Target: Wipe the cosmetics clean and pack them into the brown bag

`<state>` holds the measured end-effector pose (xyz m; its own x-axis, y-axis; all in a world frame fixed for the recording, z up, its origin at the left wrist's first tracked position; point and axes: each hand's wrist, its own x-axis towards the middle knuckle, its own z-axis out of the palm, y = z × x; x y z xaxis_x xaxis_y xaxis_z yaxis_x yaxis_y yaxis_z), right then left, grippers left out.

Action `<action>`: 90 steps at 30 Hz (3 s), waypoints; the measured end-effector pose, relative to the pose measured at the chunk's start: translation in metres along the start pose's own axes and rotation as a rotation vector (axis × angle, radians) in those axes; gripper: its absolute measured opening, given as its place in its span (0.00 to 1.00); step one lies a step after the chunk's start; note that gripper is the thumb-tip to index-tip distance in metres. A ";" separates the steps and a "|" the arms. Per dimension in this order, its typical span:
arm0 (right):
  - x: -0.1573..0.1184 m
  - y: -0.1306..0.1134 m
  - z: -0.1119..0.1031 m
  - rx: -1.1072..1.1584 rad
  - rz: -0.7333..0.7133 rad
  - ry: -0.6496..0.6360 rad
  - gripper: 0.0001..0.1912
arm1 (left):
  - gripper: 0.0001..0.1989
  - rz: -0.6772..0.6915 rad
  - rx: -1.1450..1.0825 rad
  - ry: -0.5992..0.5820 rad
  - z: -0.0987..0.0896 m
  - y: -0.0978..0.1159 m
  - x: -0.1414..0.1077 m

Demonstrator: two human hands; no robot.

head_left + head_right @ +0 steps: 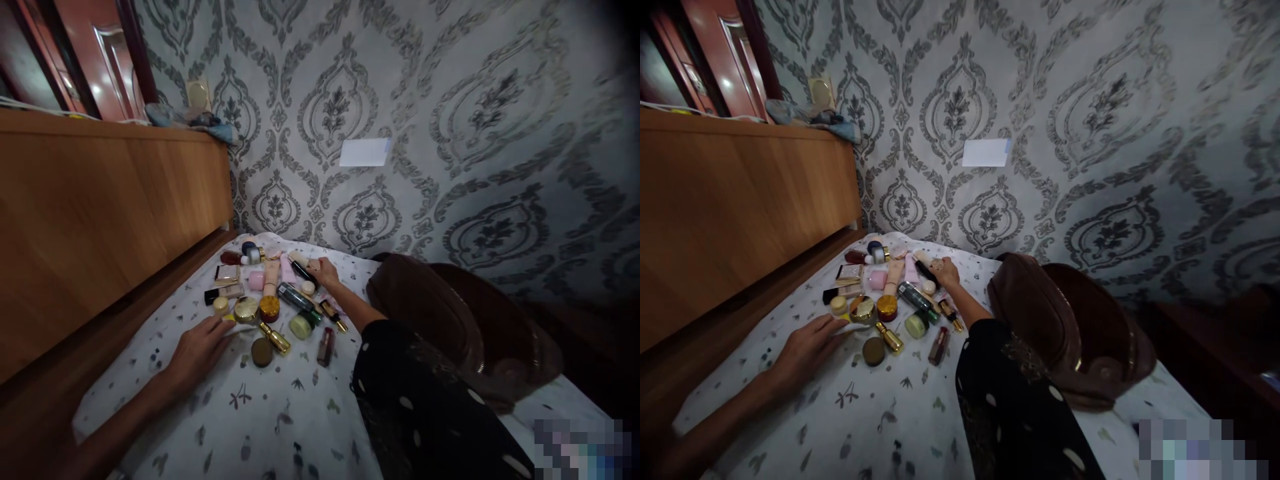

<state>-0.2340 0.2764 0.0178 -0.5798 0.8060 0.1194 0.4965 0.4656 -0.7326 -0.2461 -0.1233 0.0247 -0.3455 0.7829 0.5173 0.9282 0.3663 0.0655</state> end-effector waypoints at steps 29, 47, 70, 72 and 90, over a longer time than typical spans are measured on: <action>-0.278 0.023 -0.085 0.612 -0.266 -0.275 0.32 | 0.16 -0.259 -0.128 -0.237 0.051 -0.071 0.156; -0.294 0.034 -0.063 0.346 -0.466 -0.331 0.37 | 0.23 -0.240 -0.413 0.044 -0.026 0.031 0.090; -0.293 0.047 -0.072 0.247 -0.468 -0.153 0.26 | 0.16 0.032 -0.111 -0.058 0.024 0.048 -0.029; -0.282 0.051 -0.075 0.253 -0.452 -0.045 0.21 | 0.17 0.079 -0.138 -0.078 0.027 0.048 -0.029; -0.114 0.062 -0.014 0.078 -0.394 0.017 0.27 | 0.25 0.191 -0.024 -0.340 0.048 0.082 0.043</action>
<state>-0.1281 0.2187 -0.0318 -0.7048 0.5776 0.4118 0.1876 0.7116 -0.6771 -0.1917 -0.0356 0.0115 -0.1888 0.9593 0.2101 0.9817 0.1894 0.0174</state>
